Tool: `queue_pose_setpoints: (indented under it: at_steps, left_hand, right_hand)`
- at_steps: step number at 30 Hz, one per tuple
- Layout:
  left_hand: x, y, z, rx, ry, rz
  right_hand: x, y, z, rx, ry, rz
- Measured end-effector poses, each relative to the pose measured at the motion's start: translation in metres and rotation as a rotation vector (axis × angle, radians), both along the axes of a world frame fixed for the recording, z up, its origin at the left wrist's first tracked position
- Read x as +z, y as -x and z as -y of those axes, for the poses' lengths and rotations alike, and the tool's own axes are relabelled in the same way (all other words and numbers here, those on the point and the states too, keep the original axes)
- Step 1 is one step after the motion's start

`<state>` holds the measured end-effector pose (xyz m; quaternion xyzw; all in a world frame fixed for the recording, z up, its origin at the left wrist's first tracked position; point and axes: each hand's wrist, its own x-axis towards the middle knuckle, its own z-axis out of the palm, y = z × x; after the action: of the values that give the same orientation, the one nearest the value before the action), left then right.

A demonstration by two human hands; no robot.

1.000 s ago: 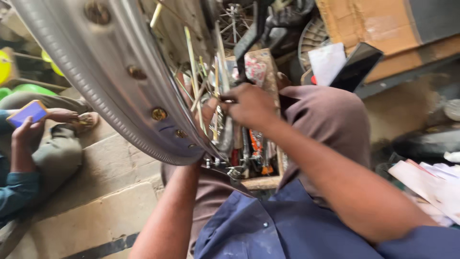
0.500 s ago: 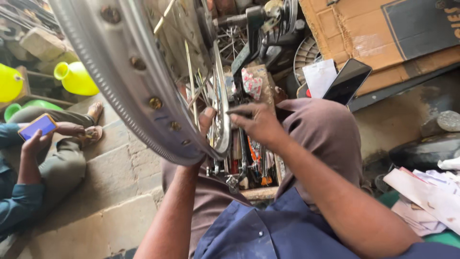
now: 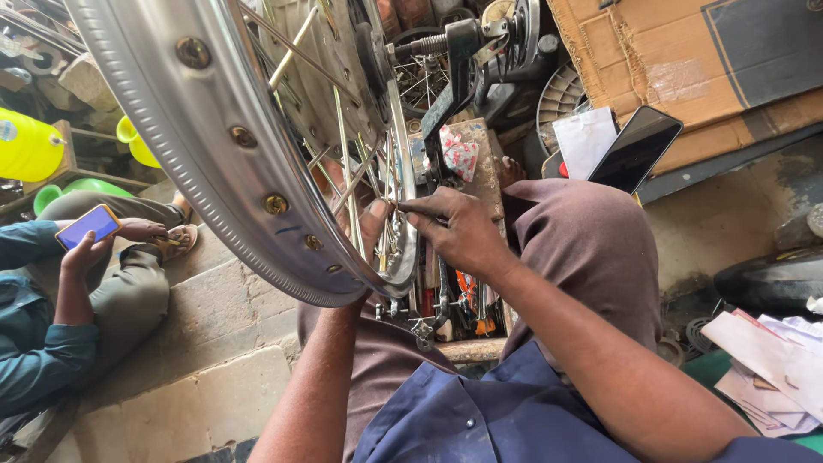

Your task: The person sits on the floor in front of a motorcycle wheel held in a truing stand and uses a spoke wrench to tighten and adjust spokes around the rim, spinning the wheel to check it and working around the rim section by section.

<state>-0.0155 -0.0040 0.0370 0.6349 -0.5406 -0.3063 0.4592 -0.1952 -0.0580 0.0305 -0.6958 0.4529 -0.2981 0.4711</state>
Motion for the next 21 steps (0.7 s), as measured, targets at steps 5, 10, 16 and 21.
queue_pose_setpoints:
  at_steps: [5, 10, 16, 21]
  left_hand:
    - [-0.019, -0.005, 0.003, -0.013, 0.182, 0.152]
    - [-0.026, -0.002, 0.006, 0.082, 0.033, -0.011]
    - [-0.042, -0.006, 0.009, 0.085, 0.064, 0.006]
    - [-0.049, -0.009, 0.013, 0.072, 0.037, -0.024]
  right_hand:
    - [-0.012, -0.004, 0.015, 0.051, -0.177, -0.043]
    - [-0.024, -0.02, 0.045, 0.141, -0.7, 0.168]
    - [-0.03, -0.037, 0.062, -0.038, -0.737, -0.026]
    - [-0.035, -0.068, 0.046, -0.362, -0.282, -0.182]
